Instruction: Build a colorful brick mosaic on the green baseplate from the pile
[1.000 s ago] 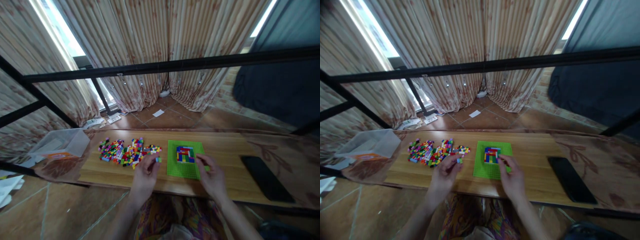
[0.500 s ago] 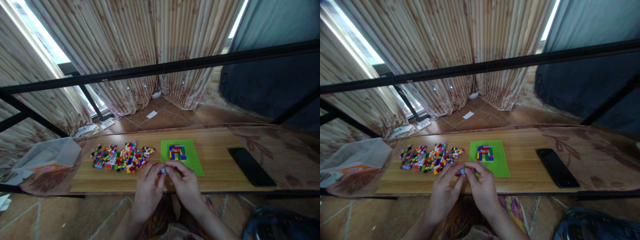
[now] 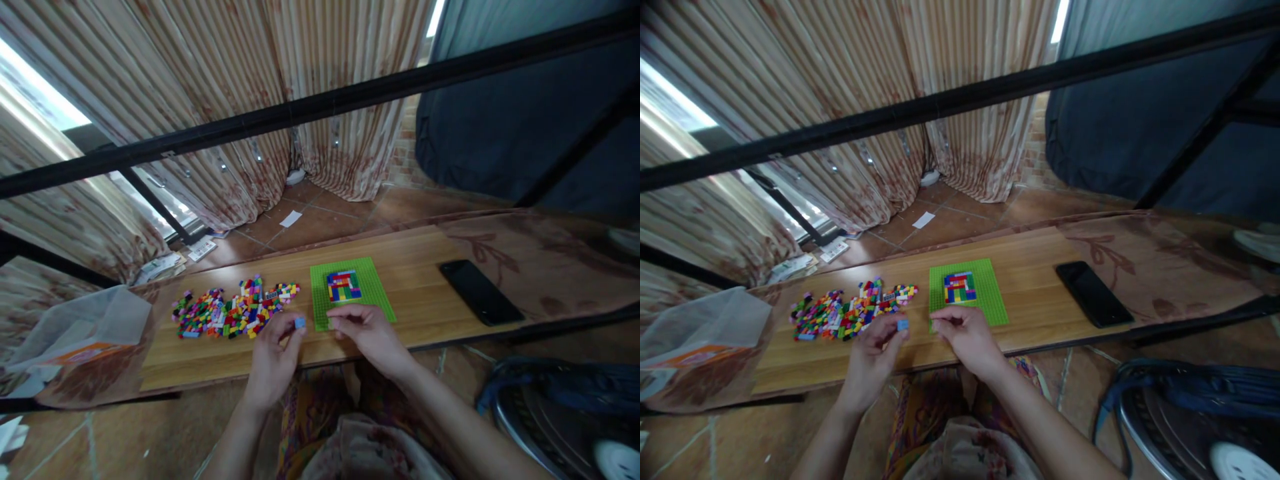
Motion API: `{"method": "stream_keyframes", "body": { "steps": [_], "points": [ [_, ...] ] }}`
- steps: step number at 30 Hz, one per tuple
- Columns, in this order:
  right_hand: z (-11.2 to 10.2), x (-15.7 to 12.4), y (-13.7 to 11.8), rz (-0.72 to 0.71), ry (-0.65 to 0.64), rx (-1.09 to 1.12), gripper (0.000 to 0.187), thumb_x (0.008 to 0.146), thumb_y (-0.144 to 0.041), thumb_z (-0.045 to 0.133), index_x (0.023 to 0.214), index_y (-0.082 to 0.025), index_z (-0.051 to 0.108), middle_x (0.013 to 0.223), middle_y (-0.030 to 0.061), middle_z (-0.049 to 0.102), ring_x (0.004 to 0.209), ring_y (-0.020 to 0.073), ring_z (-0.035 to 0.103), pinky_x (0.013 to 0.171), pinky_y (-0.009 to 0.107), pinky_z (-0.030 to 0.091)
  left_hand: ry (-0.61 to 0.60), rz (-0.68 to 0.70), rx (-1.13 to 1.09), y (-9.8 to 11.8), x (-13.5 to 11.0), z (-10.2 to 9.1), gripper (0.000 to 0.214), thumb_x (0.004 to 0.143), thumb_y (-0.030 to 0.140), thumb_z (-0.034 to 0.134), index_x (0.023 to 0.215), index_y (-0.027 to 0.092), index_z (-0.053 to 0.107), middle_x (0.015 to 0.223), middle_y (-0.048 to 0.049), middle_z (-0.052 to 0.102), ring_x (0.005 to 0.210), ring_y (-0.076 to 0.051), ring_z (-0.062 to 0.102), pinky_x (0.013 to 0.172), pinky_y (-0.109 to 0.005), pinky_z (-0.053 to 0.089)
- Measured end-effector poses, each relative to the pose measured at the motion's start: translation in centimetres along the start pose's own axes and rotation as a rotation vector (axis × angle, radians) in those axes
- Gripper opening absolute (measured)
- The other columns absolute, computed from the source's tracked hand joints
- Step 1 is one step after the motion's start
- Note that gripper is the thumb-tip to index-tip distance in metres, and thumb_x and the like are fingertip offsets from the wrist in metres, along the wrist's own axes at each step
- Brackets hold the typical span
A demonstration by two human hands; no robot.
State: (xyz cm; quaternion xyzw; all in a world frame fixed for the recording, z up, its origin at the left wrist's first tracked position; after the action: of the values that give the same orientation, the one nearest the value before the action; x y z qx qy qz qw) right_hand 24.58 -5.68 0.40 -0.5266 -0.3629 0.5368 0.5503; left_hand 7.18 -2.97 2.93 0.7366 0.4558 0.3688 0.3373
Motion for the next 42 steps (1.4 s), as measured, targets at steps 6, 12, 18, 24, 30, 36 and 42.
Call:
{"method": "stream_keyframes", "body": {
  "steps": [6, 12, 18, 24, 30, 36, 42],
  "points": [
    [-1.5, -0.1, 0.7, 0.069, 0.085, 0.27, 0.036, 0.054, -0.04, 0.085, 0.083, -0.02, 0.075, 0.072, 0.0007, 0.071, 0.065, 0.0148, 0.067, 0.067, 0.03, 0.055, 0.027, -0.233, -0.402, -1.2, -0.2, 0.2, 0.03, 0.077, 0.037, 0.069, 0.099, 0.016, 0.062, 0.083, -0.0016, 0.066, 0.075, -0.015, 0.065, 0.075, -0.029, 0.052],
    [-3.6, 0.8, 1.7, -0.03, 0.151, 0.122, 0.039, 0.059, -0.045, 0.082, 0.087, -0.019, 0.075, 0.074, 0.0012, 0.069, 0.065, 0.0136, 0.063, 0.067, 0.032, 0.057, 0.051, -0.279, -0.412, -3.8, -0.1, 0.8, 0.033, 0.076, 0.042, 0.07, 0.096, 0.017, 0.064, 0.082, -0.0016, 0.065, 0.075, -0.015, 0.062, 0.076, -0.03, 0.052],
    [-5.3, 2.4, 2.4, -0.123, 0.181, -0.1, 0.04, 0.067, -0.049, 0.074, 0.092, -0.018, 0.072, 0.073, 0.0009, 0.065, 0.064, 0.0135, 0.058, 0.064, 0.031, 0.054, 0.073, -0.263, -0.27, -8.6, -0.7, 2.0, 0.026, 0.078, 0.036, 0.064, 0.094, 0.016, 0.063, 0.082, -0.0024, 0.065, 0.077, -0.015, 0.061, 0.073, -0.028, 0.05],
    [-5.0, 5.1, 1.2, -0.284, 0.108, -0.468, 0.031, 0.081, -0.043, 0.061, 0.096, -0.017, 0.067, 0.085, 0.0052, 0.069, 0.075, 0.0177, 0.063, 0.072, 0.034, 0.052, 0.052, -0.179, -0.023, -10.2, -1.3, 2.3, 0.023, 0.083, 0.032, 0.057, 0.1, 0.019, 0.063, 0.092, -0.0056, 0.067, 0.087, -0.018, 0.064, 0.081, -0.032, 0.051],
    [-2.5, 9.2, -0.8, -0.488, 0.002, -1.042, 0.02, 0.088, -0.031, 0.054, 0.095, -0.02, 0.069, 0.093, 0.0061, 0.067, 0.085, 0.0193, 0.061, 0.082, 0.035, 0.048, 0.061, -0.115, 0.084, -10.1, -1.3, 2.1, 0.019, 0.084, 0.028, 0.056, 0.099, 0.019, 0.063, 0.09, -0.0052, 0.066, 0.081, -0.016, 0.063, 0.077, -0.03, 0.052],
    [-0.3, 12.8, 0.0, -0.538, -0.148, -1.374, 0.014, 0.084, -0.02, 0.056, 0.085, -0.02, 0.07, 0.095, 0.0078, 0.064, 0.095, 0.0226, 0.057, 0.091, 0.036, 0.043, 0.072, -0.049, 0.09, -9.7, -1.5, 1.8, 0.017, 0.085, 0.025, 0.055, 0.1, 0.02, 0.063, 0.092, -0.0059, 0.067, 0.085, -0.017, 0.062, 0.078, -0.031, 0.051],
    [-0.1, 14.2, 0.8, -0.48, -0.179, -1.489, 0.013, 0.08, -0.016, 0.058, 0.076, -0.02, 0.07, 0.092, 0.009, 0.066, 0.094, 0.0234, 0.058, 0.09, 0.035, 0.043, 0.043, -0.075, 0.07, -9.4, -1.5, 1.9, 0.016, 0.087, 0.024, 0.054, 0.101, 0.02, 0.061, 0.095, -0.0056, 0.066, 0.089, -0.017, 0.062, 0.081, -0.031, 0.05]
  ]
}}
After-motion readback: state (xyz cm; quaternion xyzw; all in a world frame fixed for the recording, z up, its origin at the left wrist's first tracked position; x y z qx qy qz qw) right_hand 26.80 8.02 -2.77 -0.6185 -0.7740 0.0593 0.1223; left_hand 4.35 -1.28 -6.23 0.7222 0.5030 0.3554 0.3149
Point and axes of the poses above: each hand's wrist, its own x-axis towards the middle knuckle, its own z-axis out of the palm, y = z × x, the point moved 5 cm from there along x, towards the middle knuckle
